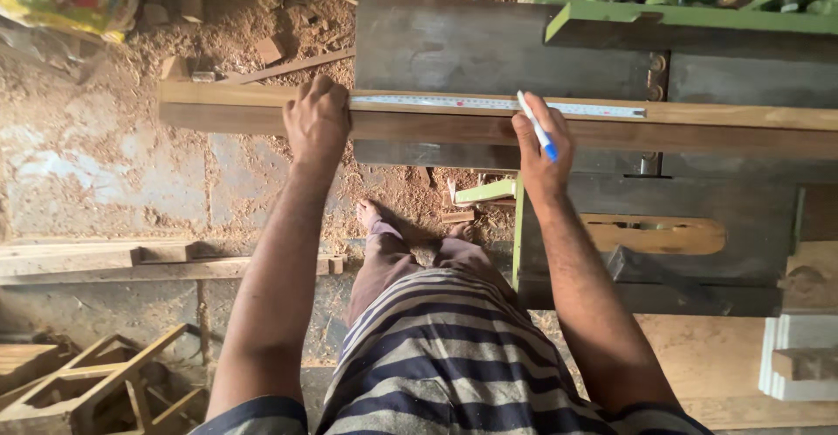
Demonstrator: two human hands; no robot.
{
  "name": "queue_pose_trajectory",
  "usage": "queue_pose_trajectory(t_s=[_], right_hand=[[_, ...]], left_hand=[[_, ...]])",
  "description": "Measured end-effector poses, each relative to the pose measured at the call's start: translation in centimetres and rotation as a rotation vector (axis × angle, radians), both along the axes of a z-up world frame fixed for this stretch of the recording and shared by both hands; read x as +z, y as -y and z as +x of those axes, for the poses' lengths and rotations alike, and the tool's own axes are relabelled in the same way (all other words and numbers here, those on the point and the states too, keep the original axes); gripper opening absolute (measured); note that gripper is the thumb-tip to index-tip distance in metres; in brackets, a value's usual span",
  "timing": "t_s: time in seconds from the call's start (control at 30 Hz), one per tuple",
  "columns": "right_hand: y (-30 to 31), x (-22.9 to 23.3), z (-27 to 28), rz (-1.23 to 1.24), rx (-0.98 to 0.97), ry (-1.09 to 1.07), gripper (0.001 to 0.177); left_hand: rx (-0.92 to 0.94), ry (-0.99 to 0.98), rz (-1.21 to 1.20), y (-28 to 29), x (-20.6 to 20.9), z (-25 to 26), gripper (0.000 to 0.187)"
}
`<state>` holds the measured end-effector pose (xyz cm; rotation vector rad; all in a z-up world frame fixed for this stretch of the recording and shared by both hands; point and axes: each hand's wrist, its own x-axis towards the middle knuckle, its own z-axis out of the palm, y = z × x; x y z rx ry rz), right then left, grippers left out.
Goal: The person measures a wooden plank with a measuring tape and marks points along it using a pen.
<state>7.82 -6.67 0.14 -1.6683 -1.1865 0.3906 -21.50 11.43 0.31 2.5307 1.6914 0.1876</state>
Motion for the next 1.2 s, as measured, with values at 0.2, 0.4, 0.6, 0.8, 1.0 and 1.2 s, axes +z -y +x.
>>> queue_pose_trajectory(t_s=[0.2, 0.4, 0.6, 0.8, 1.0, 1.2], right_hand=[[-3.3, -0.2, -3.9, -0.06, 0.003, -0.354, 0.023], [-5.2, -1.5, -5.6, -0.117, 0.045, -0.319, 0.014], [-5.2, -2.3, -5.8, -0.082, 0.055, -0.258, 0.008], [-5.2, -1.5, -6.2, -0.109, 0.028, -0.202, 0.008], [-5.3, -1.4, -6.3, -0.134, 0.021, -0.22, 0.008], [-5.3, -1.4, -6.2, -0.144, 0.022, -0.204, 0.007]], left_hand=[[0.018, -0.039, -0.068, 0.1, 0.3, 0.5, 0.006], [-0.029, -0.092, -0.118, -0.1, 0.3, 0.5, 0.021], [-0.058, -0.095, -0.142, 0.0, 0.6, 0.4, 0.022], [-0.056, -0.091, -0.166, 0.1, 1.4, 0.5, 0.023], [-0.052, -0.073, -0.177, 0.1, 1.4, 0.5, 0.022], [-0.057, -0.087, -0.194, 0.1, 1.3, 0.5, 0.025]])
